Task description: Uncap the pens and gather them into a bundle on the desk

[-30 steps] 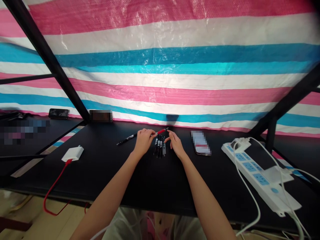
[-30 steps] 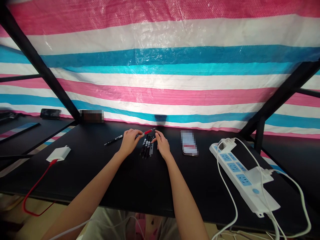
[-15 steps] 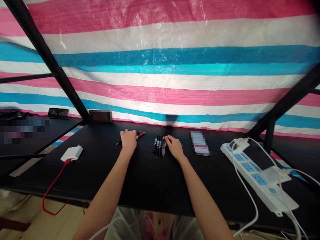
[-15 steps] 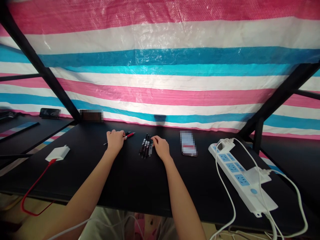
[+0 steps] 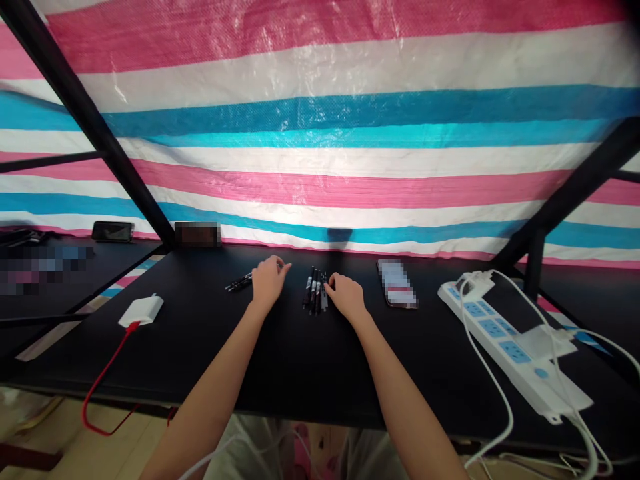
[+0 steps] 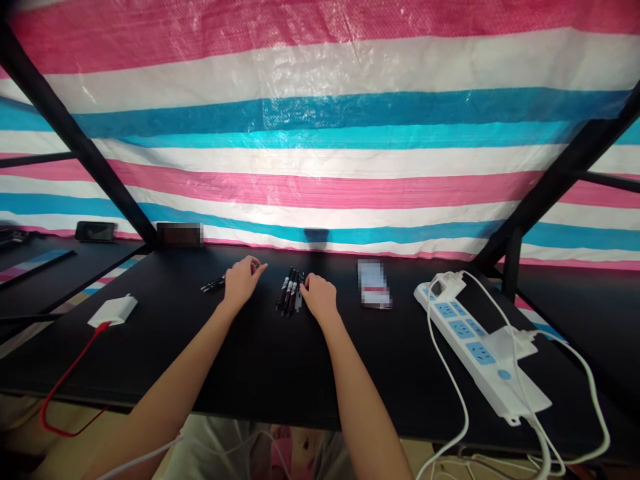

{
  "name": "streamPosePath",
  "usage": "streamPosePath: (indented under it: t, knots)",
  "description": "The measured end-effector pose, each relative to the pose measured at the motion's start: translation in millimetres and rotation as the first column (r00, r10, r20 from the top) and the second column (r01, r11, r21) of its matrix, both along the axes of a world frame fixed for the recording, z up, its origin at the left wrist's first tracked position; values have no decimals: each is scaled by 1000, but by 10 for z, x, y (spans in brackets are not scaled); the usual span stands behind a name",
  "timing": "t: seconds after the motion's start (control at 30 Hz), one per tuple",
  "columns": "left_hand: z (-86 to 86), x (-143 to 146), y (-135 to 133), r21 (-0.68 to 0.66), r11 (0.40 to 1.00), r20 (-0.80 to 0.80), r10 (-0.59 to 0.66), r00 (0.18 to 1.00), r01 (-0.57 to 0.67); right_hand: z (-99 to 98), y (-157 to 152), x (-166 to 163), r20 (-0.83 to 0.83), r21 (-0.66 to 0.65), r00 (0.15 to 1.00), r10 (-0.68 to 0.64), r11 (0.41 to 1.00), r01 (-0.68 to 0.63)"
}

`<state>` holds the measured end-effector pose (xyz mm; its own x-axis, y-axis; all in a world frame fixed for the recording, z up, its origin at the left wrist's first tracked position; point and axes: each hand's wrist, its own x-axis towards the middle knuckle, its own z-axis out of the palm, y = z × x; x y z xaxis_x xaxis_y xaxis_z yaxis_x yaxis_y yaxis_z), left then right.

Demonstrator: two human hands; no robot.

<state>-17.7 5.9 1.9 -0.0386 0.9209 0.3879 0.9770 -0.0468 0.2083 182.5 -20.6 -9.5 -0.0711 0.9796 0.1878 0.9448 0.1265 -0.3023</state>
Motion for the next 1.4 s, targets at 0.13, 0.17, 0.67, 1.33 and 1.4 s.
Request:
streamPosePath:
  t: [0.13, 0.17, 0.67, 1.33, 1.4]
  knots:
    - [-68, 323, -68, -100, 975, 40, -194, 980, 197, 19, 2, -2, -34, -22, 999, -7, 1000, 6]
    - [-82, 370, -85, -119, 967, 36, -225, 974, 227, 23, 3, 1, -42, -30, 999, -12, 1000, 10]
    - [-33, 229, -91, -198, 958, -58, -222, 973, 207, 84, -44, 17, 35, -86, 991, -132, 987, 135]
    - [28, 319, -128, 25, 926, 93, -376, 922, 375, -56, 217, 111, -995, -93, -53, -87, 988, 121]
    - [28, 312, -124, 34, 926, 84, -377, 922, 375, -58, 214, 116, -993, -93, -87, -81, 985, 147]
